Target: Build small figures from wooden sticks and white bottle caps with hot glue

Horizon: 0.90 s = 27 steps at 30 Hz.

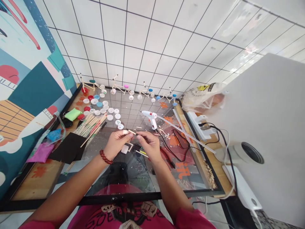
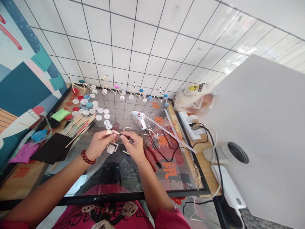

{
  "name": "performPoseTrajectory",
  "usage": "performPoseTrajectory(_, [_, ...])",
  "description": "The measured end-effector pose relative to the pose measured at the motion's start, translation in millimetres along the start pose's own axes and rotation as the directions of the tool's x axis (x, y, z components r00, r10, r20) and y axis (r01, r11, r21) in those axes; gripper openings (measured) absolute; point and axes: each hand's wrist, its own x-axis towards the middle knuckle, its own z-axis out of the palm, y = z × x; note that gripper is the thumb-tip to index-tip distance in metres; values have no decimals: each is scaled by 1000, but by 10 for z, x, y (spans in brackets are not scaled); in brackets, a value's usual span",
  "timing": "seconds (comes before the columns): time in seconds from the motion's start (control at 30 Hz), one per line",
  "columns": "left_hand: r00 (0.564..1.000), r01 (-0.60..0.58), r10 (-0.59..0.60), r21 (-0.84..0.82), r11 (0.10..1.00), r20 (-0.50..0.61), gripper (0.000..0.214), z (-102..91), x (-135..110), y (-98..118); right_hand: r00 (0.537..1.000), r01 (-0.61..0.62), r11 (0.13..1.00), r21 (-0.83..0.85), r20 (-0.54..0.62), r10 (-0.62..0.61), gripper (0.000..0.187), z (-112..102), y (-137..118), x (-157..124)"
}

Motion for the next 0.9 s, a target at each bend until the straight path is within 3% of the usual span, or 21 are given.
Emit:
performPoseTrajectory(0.73, [997, 39, -36, -31, 999, 70, 31, -12, -18, 82, 995, -3, 998, -69, 97, 10, 17, -43, -102, 34])
performPoseTrajectory(0.9, [999, 39, -39, -17, 999, 27, 32, 21, -34, 76, 997, -5, 997, -78, 73, 11, 19, -62, -102, 32])
